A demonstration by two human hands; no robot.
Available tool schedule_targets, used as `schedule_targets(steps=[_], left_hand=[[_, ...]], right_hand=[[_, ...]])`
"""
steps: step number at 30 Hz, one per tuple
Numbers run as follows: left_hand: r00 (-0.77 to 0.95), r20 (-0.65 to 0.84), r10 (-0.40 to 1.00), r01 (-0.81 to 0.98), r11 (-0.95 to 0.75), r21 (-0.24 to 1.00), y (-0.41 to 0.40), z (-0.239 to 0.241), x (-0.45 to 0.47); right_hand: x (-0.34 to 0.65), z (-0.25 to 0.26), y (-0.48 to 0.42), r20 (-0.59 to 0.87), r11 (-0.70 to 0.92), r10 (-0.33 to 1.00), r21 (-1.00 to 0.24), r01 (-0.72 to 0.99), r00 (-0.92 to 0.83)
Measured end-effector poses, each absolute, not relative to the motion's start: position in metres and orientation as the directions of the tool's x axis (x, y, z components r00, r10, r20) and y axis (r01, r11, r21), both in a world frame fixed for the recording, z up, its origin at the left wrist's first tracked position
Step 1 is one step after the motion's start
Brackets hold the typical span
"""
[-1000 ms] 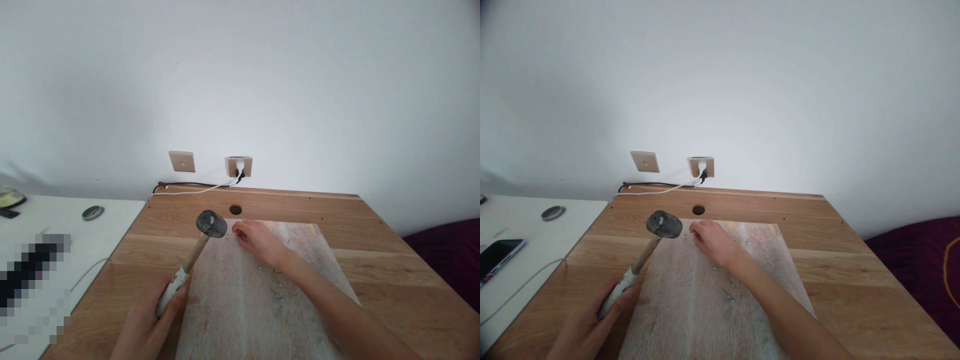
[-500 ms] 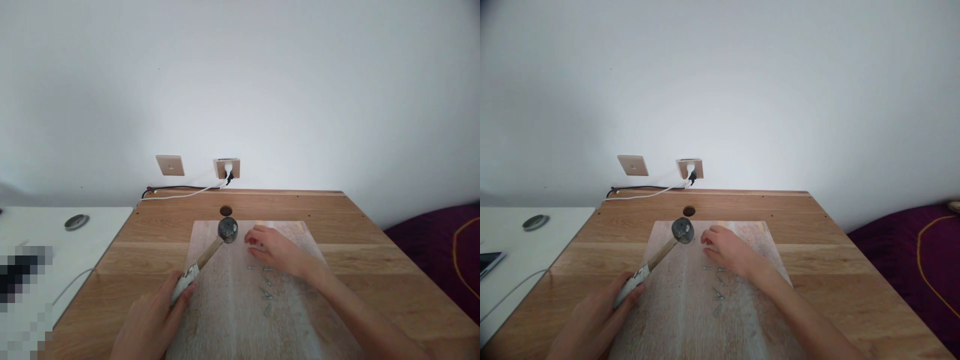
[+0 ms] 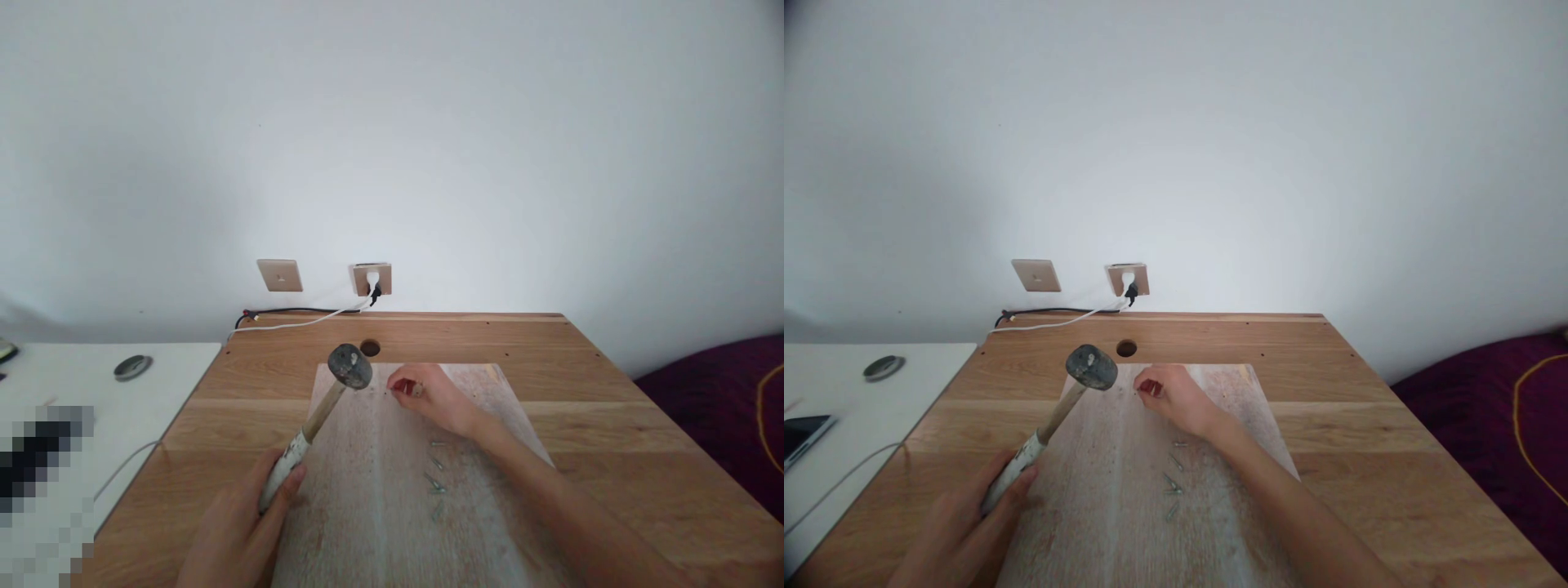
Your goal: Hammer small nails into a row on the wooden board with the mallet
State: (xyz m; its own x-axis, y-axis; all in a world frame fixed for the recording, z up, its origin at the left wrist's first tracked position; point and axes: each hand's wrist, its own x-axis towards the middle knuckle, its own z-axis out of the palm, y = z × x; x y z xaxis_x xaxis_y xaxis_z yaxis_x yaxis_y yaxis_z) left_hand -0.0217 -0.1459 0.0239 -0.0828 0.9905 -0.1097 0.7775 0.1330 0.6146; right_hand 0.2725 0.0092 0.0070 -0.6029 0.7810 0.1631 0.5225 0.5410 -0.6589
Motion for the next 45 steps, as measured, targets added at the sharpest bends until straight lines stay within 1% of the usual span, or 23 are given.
schedule_targets(steps=[2, 5, 9, 14, 19, 24, 26, 28, 31, 33, 35, 39, 42, 45], left_hand=[[-0.094, -0.096, 0.991, 0.771, 0.133, 0.623, -0.148, 0.020, -0.023], [-0.081, -0.111, 0.991, 0.767, 0.133, 0.627, -0.150, 0.010, -0.023], [-0.054, -0.153, 0.987, 0.755, 0.140, 0.640, -0.151, 0.003, -0.021], [-0.035, -0.186, 0.982, 0.731, 0.152, 0.665, -0.149, 0.006, -0.017], [-0.008, -0.204, 0.979, 0.772, 0.136, 0.621, -0.138, 0.012, -0.011], [0.050, -0.221, 0.974, 0.857, 0.072, 0.511, -0.127, 0.013, -0.006], [0.048, -0.207, 0.977, 0.866, 0.063, 0.495, -0.126, 0.010, -0.006], [0.038, -0.195, 0.980, 0.867, 0.065, 0.493, -0.126, 0.006, -0.006], [0.004, -0.197, 0.980, 0.887, 0.087, 0.453, -0.126, 0.002, -0.006], [-0.033, -0.178, 0.984, 0.888, 0.111, 0.447, -0.127, 0.003, -0.006], [-0.056, -0.138, 0.989, 0.860, 0.117, 0.497, -0.128, 0.006, -0.006], [-0.061, -0.078, 0.995, 0.789, 0.096, 0.607, -0.132, 0.016, -0.008], [-0.085, -0.072, 0.994, 0.766, 0.112, 0.633, -0.134, 0.020, -0.009], [-0.100, -0.085, 0.991, 0.751, 0.131, 0.647, -0.137, 0.021, -0.007]], right_hand=[[0.268, 0.001, 0.015, 0.198, 0.532, 0.802, -0.667, 0.522, -0.564], [0.263, -0.006, 0.015, 0.222, 0.543, 0.801, -0.662, 0.517, -0.557], [0.260, -0.008, 0.011, 0.221, 0.558, 0.791, -0.645, 0.522, -0.571], [0.258, -0.006, 0.009, 0.196, 0.538, 0.807, -0.631, 0.558, -0.557], [0.260, -0.004, 0.009, 0.155, 0.501, 0.830, -0.629, 0.594, -0.536], [0.290, 0.014, -0.003, 0.117, 0.482, 0.841, -0.603, 0.635, -0.528], [0.307, 0.022, -0.012, 0.090, 0.480, 0.837, -0.596, 0.644, -0.540], [0.320, 0.028, -0.024, 0.043, 0.496, 0.808, -0.587, 0.640, -0.587], [0.328, 0.030, -0.038, -0.047, 0.552, 0.723, -0.562, 0.617, -0.690], [0.327, 0.028, -0.041, -0.066, 0.576, 0.688, -0.555, 0.600, -0.723], [0.322, 0.025, -0.038, -0.034, 0.574, 0.697, -0.572, 0.586, -0.716], [0.310, 0.019, -0.015, 0.081, 0.536, 0.762, -0.635, 0.556, -0.643], [0.299, 0.011, 0.004, 0.164, 0.515, 0.808, -0.665, 0.541, -0.566], [0.289, 0.003, 0.013, 0.212, 0.515, 0.823, -0.668, 0.536, -0.527]])
